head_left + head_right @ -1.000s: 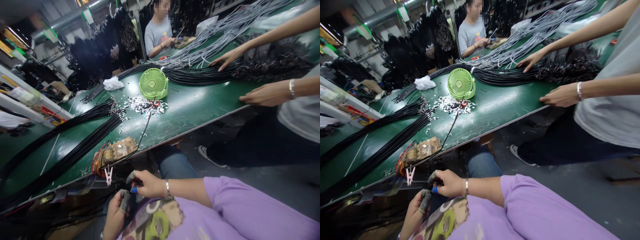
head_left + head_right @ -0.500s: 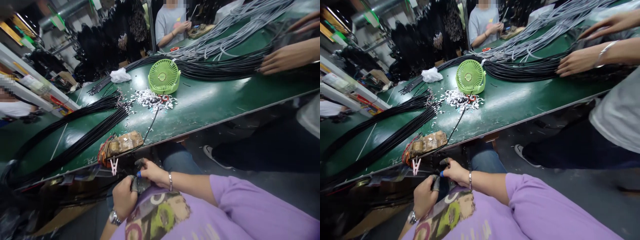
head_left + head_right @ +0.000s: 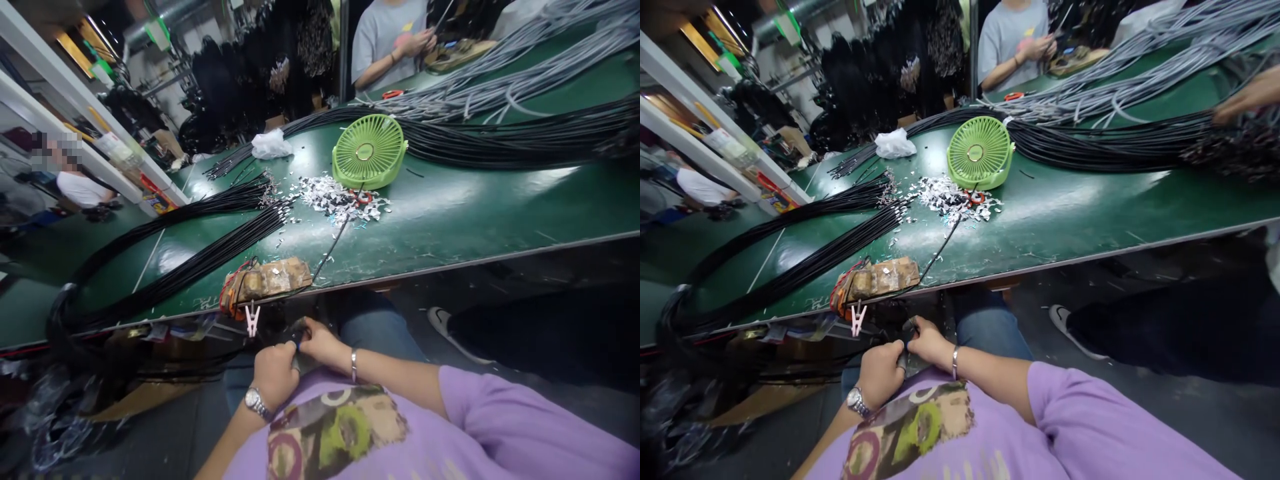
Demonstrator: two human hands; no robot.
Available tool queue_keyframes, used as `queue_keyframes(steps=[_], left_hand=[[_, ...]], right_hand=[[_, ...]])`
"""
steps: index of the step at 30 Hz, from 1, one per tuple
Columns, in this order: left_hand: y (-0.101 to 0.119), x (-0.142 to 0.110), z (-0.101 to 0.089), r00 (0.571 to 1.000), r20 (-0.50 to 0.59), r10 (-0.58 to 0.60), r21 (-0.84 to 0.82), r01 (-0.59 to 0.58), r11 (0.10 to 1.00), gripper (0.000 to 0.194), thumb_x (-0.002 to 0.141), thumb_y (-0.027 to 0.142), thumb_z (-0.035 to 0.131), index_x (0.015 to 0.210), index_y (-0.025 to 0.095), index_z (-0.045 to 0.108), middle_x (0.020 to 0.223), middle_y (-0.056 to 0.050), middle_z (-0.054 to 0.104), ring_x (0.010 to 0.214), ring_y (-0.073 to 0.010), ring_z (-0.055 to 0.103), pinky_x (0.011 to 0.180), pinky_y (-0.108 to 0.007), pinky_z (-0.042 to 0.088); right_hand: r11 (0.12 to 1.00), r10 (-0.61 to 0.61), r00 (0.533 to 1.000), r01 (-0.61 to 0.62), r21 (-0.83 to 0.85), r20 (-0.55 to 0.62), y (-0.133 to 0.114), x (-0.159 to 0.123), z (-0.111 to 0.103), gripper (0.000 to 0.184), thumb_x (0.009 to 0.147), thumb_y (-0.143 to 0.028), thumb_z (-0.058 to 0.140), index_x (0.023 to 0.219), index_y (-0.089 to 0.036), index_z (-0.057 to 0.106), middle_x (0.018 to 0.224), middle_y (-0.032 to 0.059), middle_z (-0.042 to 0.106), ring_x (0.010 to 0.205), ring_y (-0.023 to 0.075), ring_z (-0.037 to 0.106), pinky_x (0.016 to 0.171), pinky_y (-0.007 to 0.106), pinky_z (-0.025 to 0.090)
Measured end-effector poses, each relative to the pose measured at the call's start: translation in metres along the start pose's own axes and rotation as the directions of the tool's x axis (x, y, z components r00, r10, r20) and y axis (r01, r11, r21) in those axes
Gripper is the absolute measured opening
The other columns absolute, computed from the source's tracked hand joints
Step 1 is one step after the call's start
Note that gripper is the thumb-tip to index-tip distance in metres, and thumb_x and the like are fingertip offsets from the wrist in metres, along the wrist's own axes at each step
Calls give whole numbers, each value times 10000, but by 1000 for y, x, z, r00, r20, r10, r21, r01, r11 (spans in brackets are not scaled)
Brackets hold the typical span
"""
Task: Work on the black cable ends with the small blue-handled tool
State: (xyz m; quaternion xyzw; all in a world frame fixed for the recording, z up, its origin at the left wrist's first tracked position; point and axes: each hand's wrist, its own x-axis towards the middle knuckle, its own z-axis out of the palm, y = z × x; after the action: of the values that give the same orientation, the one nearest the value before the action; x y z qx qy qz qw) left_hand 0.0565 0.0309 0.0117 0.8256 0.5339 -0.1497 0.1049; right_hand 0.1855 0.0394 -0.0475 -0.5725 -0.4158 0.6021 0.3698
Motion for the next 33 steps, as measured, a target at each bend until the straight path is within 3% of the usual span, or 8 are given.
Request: queue_keyframes(steps=[6, 12, 14, 17, 20, 22, 28, 33], left_hand=[[2, 2, 19, 982, 154, 113, -60, -104, 993, 261, 637, 106, 497, 846, 170, 640, 849, -118, 693, 810, -244, 641, 670, -300, 418], [-14, -2, 34, 999, -44, -26, -282, 12, 959, 185, 715, 119, 455, 814, 170, 601, 784, -85, 682, 739, -212, 628, 628, -276, 393], [-20, -3, 33, 987, -136, -80, -472, 6, 881, 143, 779, 172, 437, 750, 173, 576, 700, -52, 652, 658, -171, 593, 597, -253, 376], [-23, -4, 22, 965, -215, -153, -769, -71, 635, 187, 810, 291, 458, 686, 174, 533, 611, -3, 584, 574, -120, 522, 548, -216, 361], [-21, -4, 5, 967, -137, -217, -941, -58, 334, 295, 774, 430, 529, 633, 177, 472, 486, 55, 445, 439, -73, 390, 446, -187, 311], [-18, -4, -5, 969, -92, -228, -973, -38, 228, 363, 749, 498, 557, 612, 180, 449, 441, 79, 377, 380, -51, 314, 397, -179, 271], [-9, -10, -14, 966, -72, -249, -990, -39, 134, 447, 715, 573, 586, 586, 171, 441, 426, 75, 396, 358, -33, 324, 367, -160, 255], [-12, -16, -7, 964, -90, -252, -978, -38, 204, 363, 730, 508, 588, 648, 168, 493, 447, 70, 438, 368, -50, 355, 384, -166, 302]], right_hand=[[989, 124, 992, -125, 75, 13, -12, 8, -5, 193, 607, -84, 499, 769, -182, 534, 494, -80, 420, 421, 74, 362, 418, 190, 282], [989, 108, 994, -111, 100, 30, -24, 9, -14, 51, 715, -202, 496, 747, -176, 527, 489, -73, 442, 368, 52, 295, 370, 185, 200], [990, 105, 994, -107, 96, 27, -21, 6, -18, 72, 751, -248, 482, 765, -184, 513, 467, -86, 409, 354, 56, 274, 363, 190, 187], [993, 82, 995, -86, 77, 59, -15, 1, -26, 106, 760, -293, 511, 729, -193, 499, 458, -93, 371, 381, 64, 289, 385, 194, 226], [996, -80, 992, 85, -41, 99, -9, -6, -35, 179, 779, -361, 519, 732, -189, 525, 541, -53, 454, 496, 97, 411, 489, 220, 360], [965, -199, 969, 220, -142, 150, -7, -10, -40, 229, 792, -410, 512, 811, -185, 552, 665, -5, 551, 614, 136, 496, 602, 265, 431], [875, -299, 876, 410, -256, 379, -19, -27, -43, 310, 883, -443, 411, 938, -207, 604, 759, 38, 635, 666, 163, 540, 682, 294, 460], [907, -294, 885, 378, -187, 361, -29, -29, -32, 288, 855, -383, 458, 983, -184, 623, 855, 35, 655, 776, 174, 575, 742, 299, 474]])
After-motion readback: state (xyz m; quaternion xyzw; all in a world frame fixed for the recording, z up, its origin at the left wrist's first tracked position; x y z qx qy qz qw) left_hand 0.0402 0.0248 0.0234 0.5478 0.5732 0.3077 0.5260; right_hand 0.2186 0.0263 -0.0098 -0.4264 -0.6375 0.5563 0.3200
